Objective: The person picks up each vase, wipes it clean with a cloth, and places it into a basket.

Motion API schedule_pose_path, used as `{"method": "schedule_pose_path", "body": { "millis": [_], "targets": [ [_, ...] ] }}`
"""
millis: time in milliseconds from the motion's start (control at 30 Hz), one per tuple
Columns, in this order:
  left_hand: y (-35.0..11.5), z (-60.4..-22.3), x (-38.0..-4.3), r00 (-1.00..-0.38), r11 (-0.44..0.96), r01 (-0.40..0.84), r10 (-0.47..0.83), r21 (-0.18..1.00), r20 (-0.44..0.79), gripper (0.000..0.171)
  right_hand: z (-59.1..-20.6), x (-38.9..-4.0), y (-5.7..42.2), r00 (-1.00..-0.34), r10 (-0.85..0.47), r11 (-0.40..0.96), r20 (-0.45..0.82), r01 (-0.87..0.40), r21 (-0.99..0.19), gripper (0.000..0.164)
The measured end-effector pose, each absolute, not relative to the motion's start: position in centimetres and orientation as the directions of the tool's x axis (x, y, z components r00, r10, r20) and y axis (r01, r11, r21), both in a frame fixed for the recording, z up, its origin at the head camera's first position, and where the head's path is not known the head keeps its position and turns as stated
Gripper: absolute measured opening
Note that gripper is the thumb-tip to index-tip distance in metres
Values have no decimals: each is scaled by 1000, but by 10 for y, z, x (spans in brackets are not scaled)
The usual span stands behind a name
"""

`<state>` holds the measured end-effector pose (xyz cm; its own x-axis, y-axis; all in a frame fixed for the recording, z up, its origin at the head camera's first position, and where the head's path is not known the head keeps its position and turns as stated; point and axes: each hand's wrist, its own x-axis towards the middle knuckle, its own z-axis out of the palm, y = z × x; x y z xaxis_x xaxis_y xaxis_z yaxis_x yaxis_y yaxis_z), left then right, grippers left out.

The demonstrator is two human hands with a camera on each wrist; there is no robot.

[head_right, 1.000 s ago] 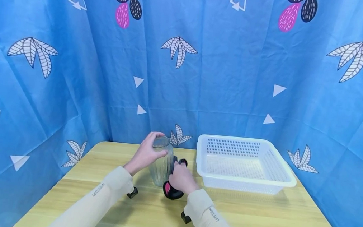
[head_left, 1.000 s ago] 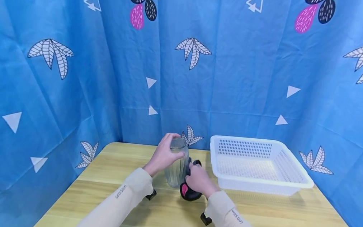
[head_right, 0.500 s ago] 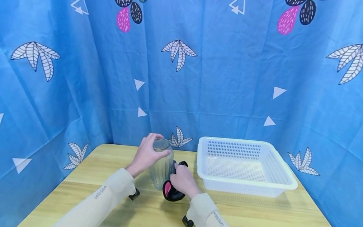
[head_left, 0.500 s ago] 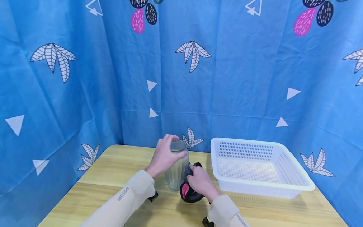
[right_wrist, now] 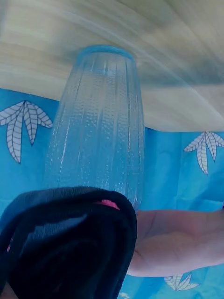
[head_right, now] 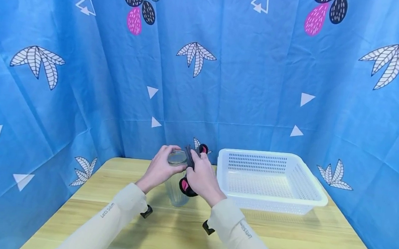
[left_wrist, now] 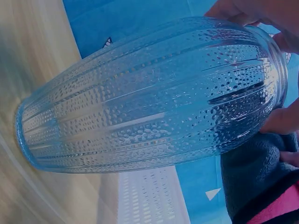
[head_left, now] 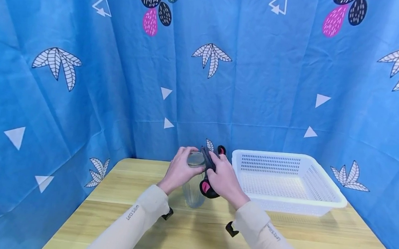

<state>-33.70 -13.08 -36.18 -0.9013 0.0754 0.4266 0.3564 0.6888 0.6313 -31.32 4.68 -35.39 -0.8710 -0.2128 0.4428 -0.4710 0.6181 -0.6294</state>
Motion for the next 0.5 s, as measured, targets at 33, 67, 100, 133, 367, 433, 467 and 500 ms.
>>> {"method": "schedule_pose_path", "body": {
  "millis": [33, 67, 100, 133, 367, 433, 467, 500],
  "targets": [
    [-130, -362, -337, -904, 685, 354, 77, 636, 421, 65, -353, -313, 46, -872, -218, 635, 437, -467, -615, 59],
    [-130, -361, -337, -905, 684, 354, 78, 637, 419, 65, -354, -313, 46, -877, -224, 652, 425, -459, -604, 59],
    [-130, -361, -338, -905, 684, 354, 78, 638, 419, 64, -355, -313, 45, -881, -230, 671, 414, -451, -588, 59],
    [-129, -361, -338, -903, 684, 356, 78, 636, 422, 64, -357, -313, 45, -886, -238, 693, 399, -443, -569, 59],
    [-129, -365, -341, -905, 680, 354, 77, 642, 418, 62, -378, -320, 46, -931, -255, 778, 263, -359, -516, 59],
    [-129, -368, -341, -908, 657, 360, 85, 663, 409, 63, -388, -322, 46, -943, -258, 787, 209, -331, -520, 59],
    [-130, -369, -341, -909, 637, 366, 88, 679, 407, 63, -394, -322, 46, -947, -263, 792, 184, -321, -520, 59],
    [-130, -371, -341, -910, 615, 371, 91, 695, 406, 63, -400, -323, 46, -946, -277, 792, 167, -323, -518, 58]
  ]
}}
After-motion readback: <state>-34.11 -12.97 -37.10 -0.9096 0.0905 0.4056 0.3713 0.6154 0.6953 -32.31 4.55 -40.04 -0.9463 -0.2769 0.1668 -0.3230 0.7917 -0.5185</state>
